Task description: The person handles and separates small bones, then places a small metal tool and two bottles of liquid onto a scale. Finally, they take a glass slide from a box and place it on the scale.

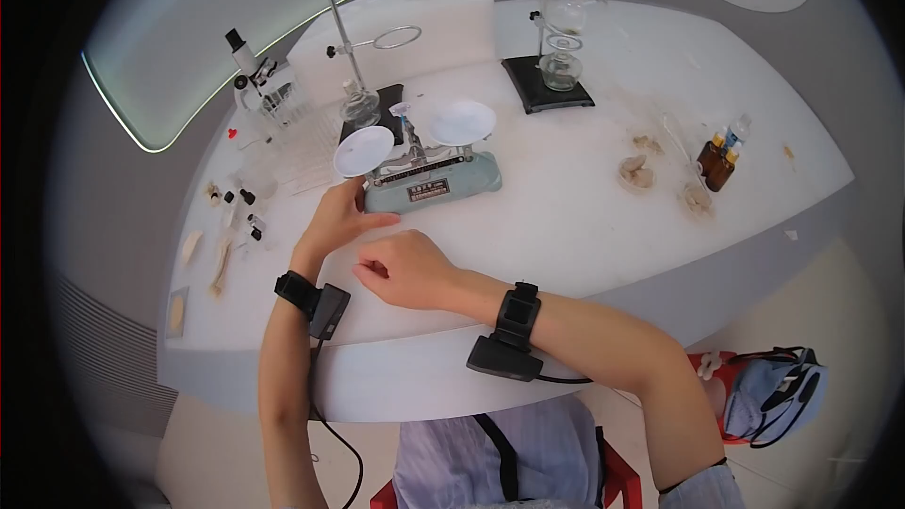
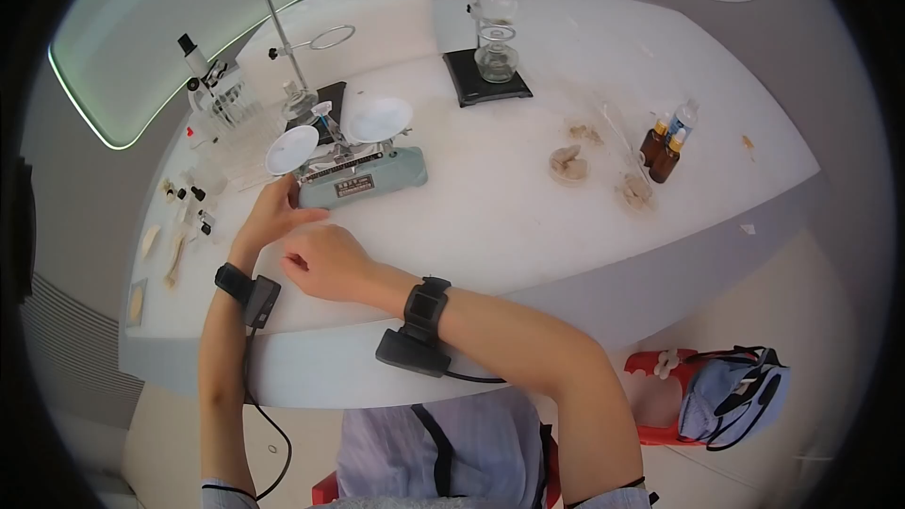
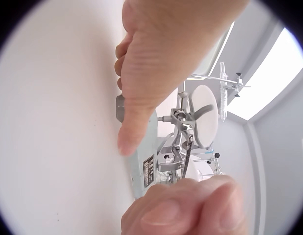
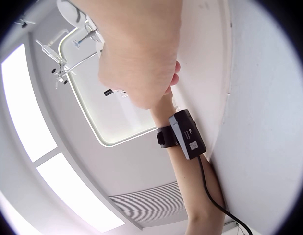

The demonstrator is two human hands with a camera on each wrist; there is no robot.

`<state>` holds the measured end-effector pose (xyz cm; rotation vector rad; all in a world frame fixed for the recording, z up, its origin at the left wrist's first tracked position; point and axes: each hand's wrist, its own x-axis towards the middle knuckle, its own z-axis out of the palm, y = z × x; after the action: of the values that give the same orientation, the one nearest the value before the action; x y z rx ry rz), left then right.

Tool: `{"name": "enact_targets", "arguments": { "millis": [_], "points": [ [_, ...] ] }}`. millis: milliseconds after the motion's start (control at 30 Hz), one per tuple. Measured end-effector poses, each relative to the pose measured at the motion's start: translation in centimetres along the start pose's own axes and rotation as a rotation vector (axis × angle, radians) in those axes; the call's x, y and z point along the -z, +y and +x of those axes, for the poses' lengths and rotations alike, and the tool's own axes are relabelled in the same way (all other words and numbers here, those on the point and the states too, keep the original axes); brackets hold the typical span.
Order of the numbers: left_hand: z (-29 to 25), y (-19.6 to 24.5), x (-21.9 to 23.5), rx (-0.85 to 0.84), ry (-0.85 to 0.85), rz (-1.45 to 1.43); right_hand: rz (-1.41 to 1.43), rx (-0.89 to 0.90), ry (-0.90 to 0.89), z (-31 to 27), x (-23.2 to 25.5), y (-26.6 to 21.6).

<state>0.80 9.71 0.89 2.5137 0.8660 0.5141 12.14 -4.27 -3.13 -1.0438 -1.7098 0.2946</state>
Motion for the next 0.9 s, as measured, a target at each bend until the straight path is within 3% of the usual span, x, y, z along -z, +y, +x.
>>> {"name": "enact_targets", "arguments": {
  "millis": [100,500,600,700,767,900],
  "points": [
    [-0.2,-0.1,0.4,0.015,-0.02,0.005,0.006,-0.074,-0.056,0.0,0.2,-0.2],
    [-0.2,-2.0,-0.4,-0.044,0.052,-0.101,0.011,-0.05,-0.055,0.1,0.2,-0.3],
    [0.2,-3.6,-1.2,-0.032,0.029,-0.132,-0.06,0.008,-0.029,-0.1,0.1,0.0],
    [-0.1,-2.8,-0.8,0.04,0.067,-0.151,-0.04,-0.052,-0.057,0.0,0.6,-0.4],
    [-0.4,-1.9,-0.8,0.058,0.151,-0.414,-0.036,-0.048,-0.024,0.1,0.5,-0.4],
    [0.0,-4.4,-1.5,0.053,0.2,-0.543,-0.04,-0.014,0.009,0.1,0.4,-0.3]
  ]
}}
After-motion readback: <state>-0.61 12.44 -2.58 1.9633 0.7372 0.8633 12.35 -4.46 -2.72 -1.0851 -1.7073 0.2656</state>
